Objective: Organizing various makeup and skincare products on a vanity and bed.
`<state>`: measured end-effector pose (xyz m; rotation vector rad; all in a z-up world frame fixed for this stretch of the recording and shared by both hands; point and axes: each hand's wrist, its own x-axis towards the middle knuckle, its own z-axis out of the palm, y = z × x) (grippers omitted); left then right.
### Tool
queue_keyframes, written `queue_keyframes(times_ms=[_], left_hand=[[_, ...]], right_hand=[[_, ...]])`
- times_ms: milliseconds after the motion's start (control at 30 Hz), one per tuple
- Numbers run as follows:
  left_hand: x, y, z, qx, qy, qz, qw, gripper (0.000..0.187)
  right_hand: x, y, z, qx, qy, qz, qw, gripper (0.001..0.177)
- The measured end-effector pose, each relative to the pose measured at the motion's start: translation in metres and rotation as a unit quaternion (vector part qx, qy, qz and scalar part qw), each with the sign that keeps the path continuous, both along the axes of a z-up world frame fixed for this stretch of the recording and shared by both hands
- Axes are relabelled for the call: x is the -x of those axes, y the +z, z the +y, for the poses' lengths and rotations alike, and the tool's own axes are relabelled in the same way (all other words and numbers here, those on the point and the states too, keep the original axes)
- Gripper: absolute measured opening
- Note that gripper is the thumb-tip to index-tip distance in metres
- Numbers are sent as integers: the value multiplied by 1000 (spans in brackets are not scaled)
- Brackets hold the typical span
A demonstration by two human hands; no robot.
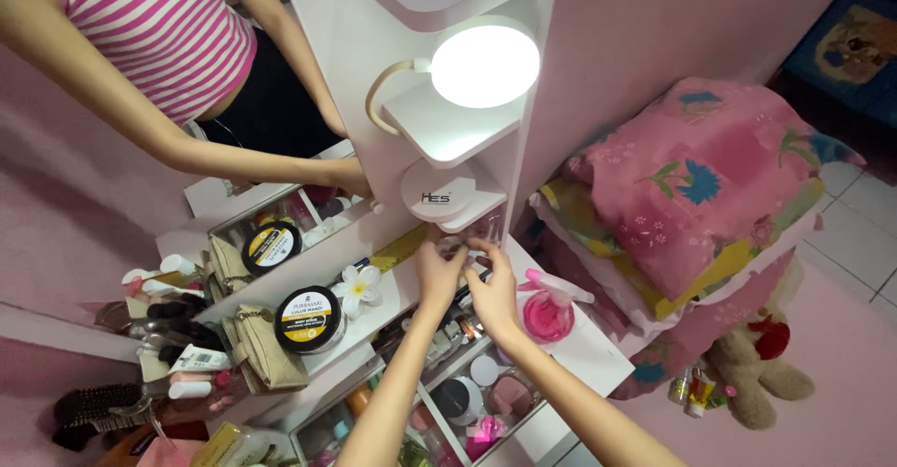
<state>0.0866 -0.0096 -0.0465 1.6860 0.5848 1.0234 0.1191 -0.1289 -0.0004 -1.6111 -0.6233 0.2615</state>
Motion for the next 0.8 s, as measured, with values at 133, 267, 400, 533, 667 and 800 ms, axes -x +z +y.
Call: queue_keyframes(times_ms=[133, 267, 400, 533, 667, 800], left_hand=[[7, 17, -14, 99, 28, -25, 994, 31], [21, 17, -28, 158, -7, 23, 987, 18], [45, 60, -76, 138, -82, 13, 987, 19], [44, 102, -133, 106, -57, -12, 993, 29], [16, 129, -199, 62, -111, -39, 991, 30], [-37, 134, -273, 35, -195, -43, 979, 29]], right_hand=[[9, 31, -16, -10, 3, -2, 1000, 43], [12, 67, -44, -141, 44, 86, 985, 30], [3, 106, -87, -217, 89, 96, 967, 29], [-24, 121, -139, -237, 118, 77, 961, 24], [-70, 118, -209, -278, 72, 36, 957, 19], [-126, 103, -301, -276, 3, 51, 960, 19]])
